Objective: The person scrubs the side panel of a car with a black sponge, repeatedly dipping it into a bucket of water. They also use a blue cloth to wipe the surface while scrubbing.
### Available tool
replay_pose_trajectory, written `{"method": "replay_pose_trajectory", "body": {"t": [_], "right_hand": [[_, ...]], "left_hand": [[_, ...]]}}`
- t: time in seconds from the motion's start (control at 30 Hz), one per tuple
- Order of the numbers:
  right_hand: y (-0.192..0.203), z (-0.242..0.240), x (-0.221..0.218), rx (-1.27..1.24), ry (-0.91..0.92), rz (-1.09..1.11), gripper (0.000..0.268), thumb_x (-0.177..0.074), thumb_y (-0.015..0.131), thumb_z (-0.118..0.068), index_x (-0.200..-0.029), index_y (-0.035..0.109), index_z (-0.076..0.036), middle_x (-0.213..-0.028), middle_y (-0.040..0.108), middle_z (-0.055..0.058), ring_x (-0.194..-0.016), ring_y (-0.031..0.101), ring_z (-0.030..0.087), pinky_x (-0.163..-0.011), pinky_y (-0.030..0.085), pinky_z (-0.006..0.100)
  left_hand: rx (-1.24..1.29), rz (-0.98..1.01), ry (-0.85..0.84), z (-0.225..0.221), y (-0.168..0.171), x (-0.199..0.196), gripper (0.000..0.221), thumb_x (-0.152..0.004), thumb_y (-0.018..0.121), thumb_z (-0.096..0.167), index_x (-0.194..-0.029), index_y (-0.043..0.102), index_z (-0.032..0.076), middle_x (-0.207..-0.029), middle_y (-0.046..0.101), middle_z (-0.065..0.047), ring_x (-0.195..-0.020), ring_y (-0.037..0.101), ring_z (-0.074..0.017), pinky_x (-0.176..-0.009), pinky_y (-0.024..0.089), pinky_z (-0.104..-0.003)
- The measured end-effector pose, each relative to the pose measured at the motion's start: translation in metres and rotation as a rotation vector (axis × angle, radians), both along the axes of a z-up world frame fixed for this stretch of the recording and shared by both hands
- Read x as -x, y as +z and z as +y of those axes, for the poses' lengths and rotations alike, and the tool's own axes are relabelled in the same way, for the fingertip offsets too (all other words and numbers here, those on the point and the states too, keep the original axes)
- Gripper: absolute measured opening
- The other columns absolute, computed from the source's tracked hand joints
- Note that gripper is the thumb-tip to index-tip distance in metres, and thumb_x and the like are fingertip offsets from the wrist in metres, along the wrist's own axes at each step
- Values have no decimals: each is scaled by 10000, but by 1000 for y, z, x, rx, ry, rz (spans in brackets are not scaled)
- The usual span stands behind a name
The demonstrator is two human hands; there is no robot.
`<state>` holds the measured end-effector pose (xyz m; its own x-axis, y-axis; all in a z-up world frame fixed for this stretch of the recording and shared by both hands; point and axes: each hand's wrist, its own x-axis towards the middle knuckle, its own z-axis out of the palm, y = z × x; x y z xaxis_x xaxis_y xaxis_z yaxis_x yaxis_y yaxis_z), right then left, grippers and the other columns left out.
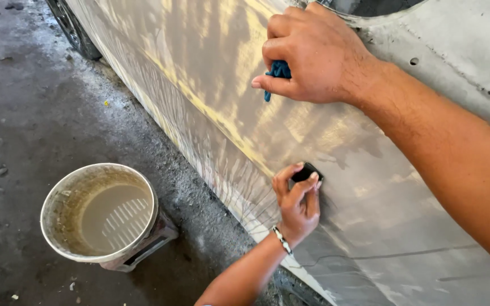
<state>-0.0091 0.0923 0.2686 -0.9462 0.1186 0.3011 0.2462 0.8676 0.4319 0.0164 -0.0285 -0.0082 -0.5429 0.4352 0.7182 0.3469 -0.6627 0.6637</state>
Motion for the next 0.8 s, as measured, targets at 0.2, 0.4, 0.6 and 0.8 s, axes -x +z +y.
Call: {"method": "replay_pose_trajectory", "body": {"t": [0.2, 0.4, 0.6, 0.8], "right_hand": [[-2, 1, -4, 173, -165, -31, 410, -995, 770, -488, -902, 686, -98, -983, 612, 47, -942, 612, 285, -772, 459, 444], [0, 0, 1, -17, -34, -27, 396, -921, 784, -492, -825, 695, -119, -940, 603, 56, -972, 611, 276, -799, 429, 454], [-3, 8, -7, 70, -16, -7, 408, -1002, 761, -498, -855, 695, -122, -970, 609, 37, -1049, 590, 267, -899, 418, 434], [-2, 4, 1, 2, -33, -25, 379, -905, 782, -493, -807, 697, -136, -916, 601, 54, -962, 603, 275, -800, 414, 430]], "left_hand": [[69, -387, 9, 41, 31, 21, 222, -937, 688, -20, -1107, 704, 121, -1329, 562, -151, -1225, 579, -294, -1036, 518, -392], [-106, 66, -35, -3, 7, -7, 183, -900, 726, -16, -1042, 719, 99, -1293, 598, -142, -1194, 590, -291, -1050, 469, -421], [59, -223, 104, 62, 32, 50, 64, -1027, 647, 26, -1067, 686, 58, -1273, 625, -133, -1244, 594, -313, -1103, 460, -423], [-41, -127, 53, 54, 14, 38, 65, -1019, 634, 65, -1043, 693, 50, -1287, 610, -156, -1243, 581, -319, -1100, 455, -401]]}}
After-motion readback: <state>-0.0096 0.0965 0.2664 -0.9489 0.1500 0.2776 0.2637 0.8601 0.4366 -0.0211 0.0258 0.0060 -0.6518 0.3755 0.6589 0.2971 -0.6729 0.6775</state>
